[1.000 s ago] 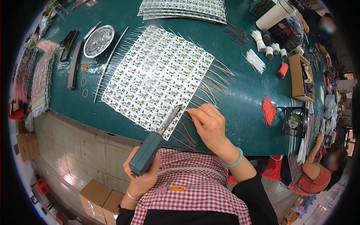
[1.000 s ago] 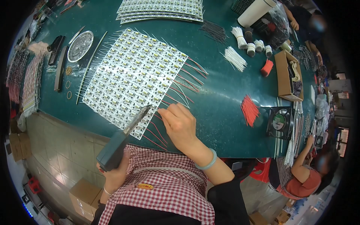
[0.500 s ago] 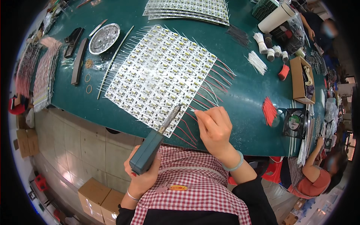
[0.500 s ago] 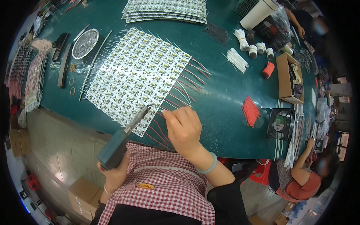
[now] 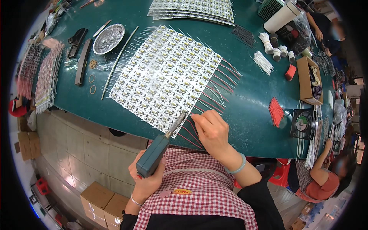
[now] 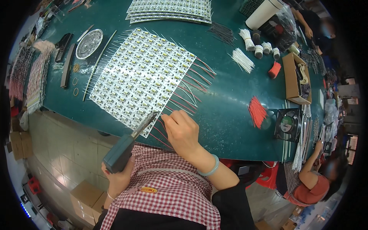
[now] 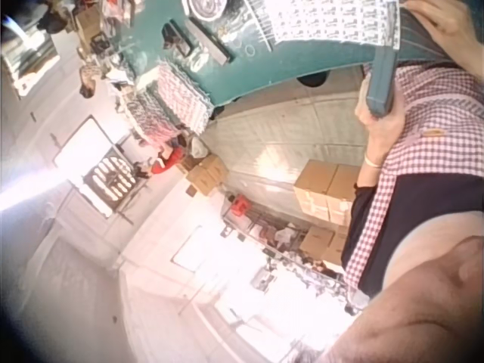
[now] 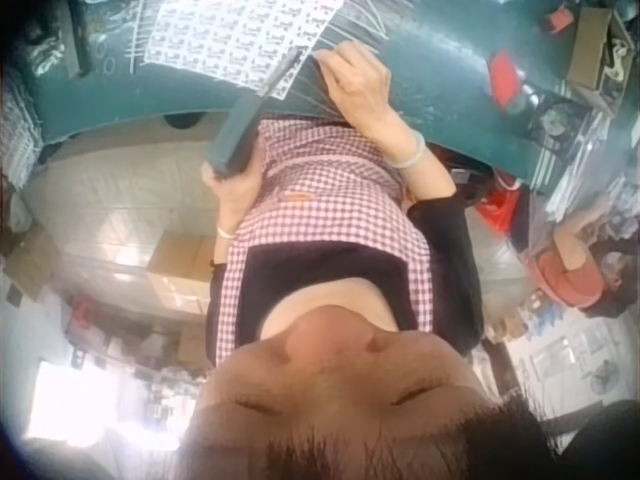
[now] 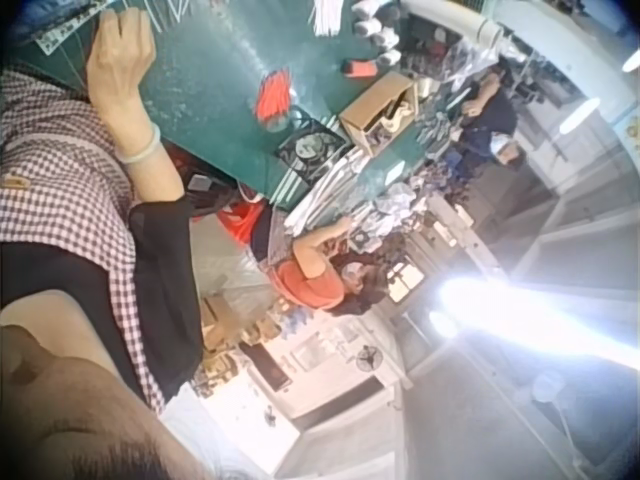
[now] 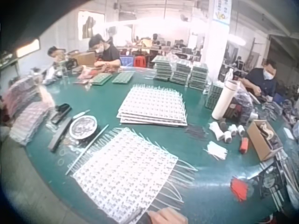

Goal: The person uses a soldering iron to attach red and white wires to a grid of LED modules on a green workbench. They repeatedly pick up individual wires, position them on the circuit board, and apply heat to secure the connections.

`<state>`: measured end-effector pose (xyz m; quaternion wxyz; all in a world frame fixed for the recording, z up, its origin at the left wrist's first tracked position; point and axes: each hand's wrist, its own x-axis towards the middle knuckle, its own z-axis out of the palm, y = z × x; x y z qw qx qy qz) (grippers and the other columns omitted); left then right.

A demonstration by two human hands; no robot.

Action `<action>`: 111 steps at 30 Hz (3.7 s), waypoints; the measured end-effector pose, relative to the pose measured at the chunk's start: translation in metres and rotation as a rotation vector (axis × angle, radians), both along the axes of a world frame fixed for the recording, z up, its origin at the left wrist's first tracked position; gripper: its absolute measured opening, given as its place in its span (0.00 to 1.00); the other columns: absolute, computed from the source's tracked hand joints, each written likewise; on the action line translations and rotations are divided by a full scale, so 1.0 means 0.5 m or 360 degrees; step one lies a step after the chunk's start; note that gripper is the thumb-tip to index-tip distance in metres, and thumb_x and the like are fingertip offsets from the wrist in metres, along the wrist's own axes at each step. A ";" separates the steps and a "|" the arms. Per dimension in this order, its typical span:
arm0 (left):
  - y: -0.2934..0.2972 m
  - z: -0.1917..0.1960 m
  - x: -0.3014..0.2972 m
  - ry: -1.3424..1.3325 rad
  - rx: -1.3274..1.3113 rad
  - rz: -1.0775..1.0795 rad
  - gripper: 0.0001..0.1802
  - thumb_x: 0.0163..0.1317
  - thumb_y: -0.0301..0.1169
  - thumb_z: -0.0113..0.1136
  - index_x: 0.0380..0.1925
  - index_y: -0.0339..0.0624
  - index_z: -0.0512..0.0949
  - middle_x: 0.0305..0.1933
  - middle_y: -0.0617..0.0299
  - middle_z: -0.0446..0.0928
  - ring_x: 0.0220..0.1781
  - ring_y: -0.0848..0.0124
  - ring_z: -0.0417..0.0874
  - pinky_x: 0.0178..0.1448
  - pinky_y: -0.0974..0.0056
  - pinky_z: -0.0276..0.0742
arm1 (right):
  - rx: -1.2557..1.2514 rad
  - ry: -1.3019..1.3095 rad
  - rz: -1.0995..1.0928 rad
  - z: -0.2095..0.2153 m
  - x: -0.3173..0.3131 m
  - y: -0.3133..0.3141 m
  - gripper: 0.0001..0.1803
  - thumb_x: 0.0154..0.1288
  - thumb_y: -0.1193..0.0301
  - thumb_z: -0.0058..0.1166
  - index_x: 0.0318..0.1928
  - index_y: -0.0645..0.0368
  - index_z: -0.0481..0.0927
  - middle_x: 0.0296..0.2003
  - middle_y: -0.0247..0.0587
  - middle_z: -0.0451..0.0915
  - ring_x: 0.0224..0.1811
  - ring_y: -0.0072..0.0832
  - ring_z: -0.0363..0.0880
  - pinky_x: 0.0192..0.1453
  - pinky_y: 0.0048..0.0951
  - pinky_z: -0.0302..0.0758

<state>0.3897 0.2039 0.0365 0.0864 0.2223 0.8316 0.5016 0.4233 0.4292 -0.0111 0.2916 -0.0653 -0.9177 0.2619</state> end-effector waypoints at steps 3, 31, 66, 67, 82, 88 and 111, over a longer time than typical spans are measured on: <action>-0.002 -0.004 0.004 -0.0117 0.0038 0.0045 0.10 0.51 0.17 0.67 0.35 0.30 0.81 0.34 0.55 0.81 0.31 0.72 0.82 0.33 0.69 0.75 | 0.0001 -0.0026 -0.0011 0.000 0.000 -0.001 0.09 0.51 0.81 0.63 0.35 0.58 0.81 0.24 0.35 0.71 0.27 0.31 0.73 0.27 0.32 0.71; -0.006 0.010 0.009 -0.0011 -0.0052 0.0041 0.10 0.51 0.18 0.67 0.35 0.28 0.82 0.35 0.53 0.82 0.31 0.69 0.84 0.34 0.68 0.78 | -0.0034 0.0032 -0.0051 0.000 0.001 -0.004 0.10 0.49 0.81 0.64 0.34 0.59 0.81 0.25 0.35 0.73 0.27 0.31 0.74 0.28 0.32 0.71; -0.039 -0.005 0.029 0.0022 -0.0119 0.0032 0.07 0.51 0.19 0.67 0.32 0.32 0.81 0.30 0.56 0.77 0.26 0.68 0.79 0.29 0.67 0.73 | 0.0031 0.0115 -0.0033 -0.019 0.012 -0.040 0.07 0.52 0.80 0.63 0.32 0.60 0.80 0.23 0.35 0.68 0.25 0.31 0.70 0.29 0.32 0.66; -0.039 -0.001 0.030 0.0009 -0.0126 0.0044 0.07 0.51 0.19 0.67 0.32 0.32 0.81 0.30 0.56 0.78 0.26 0.68 0.79 0.29 0.67 0.74 | 0.0030 0.0116 -0.0034 -0.019 0.011 -0.040 0.07 0.52 0.80 0.63 0.32 0.60 0.79 0.23 0.35 0.68 0.25 0.31 0.70 0.29 0.32 0.66; -0.035 -0.007 0.018 -0.0124 0.0174 0.0357 0.11 0.52 0.20 0.70 0.36 0.31 0.81 0.34 0.58 0.82 0.32 0.74 0.81 0.36 0.69 0.77 | -0.0095 0.0079 -0.0024 0.002 0.033 -0.033 0.07 0.53 0.82 0.62 0.33 0.60 0.81 0.24 0.37 0.69 0.26 0.35 0.71 0.32 0.34 0.68; -0.045 -0.014 -0.096 0.0092 0.0407 0.0847 0.15 0.54 0.20 0.69 0.43 0.32 0.80 0.34 0.61 0.81 0.26 0.78 0.77 0.32 0.74 0.72 | -0.0223 0.0066 -0.0099 0.003 0.097 -0.021 0.09 0.51 0.84 0.63 0.33 0.62 0.81 0.24 0.39 0.72 0.26 0.36 0.71 0.29 0.34 0.68; -0.055 0.077 -0.261 0.0363 0.0828 0.1004 0.14 0.59 0.17 0.61 0.46 0.25 0.79 0.46 0.54 0.82 0.23 0.80 0.68 0.24 0.72 0.62 | -0.0341 0.0470 -0.0921 0.162 0.103 0.259 0.41 0.57 0.78 0.60 0.72 0.56 0.60 0.68 0.57 0.55 0.71 0.51 0.53 0.74 0.45 0.55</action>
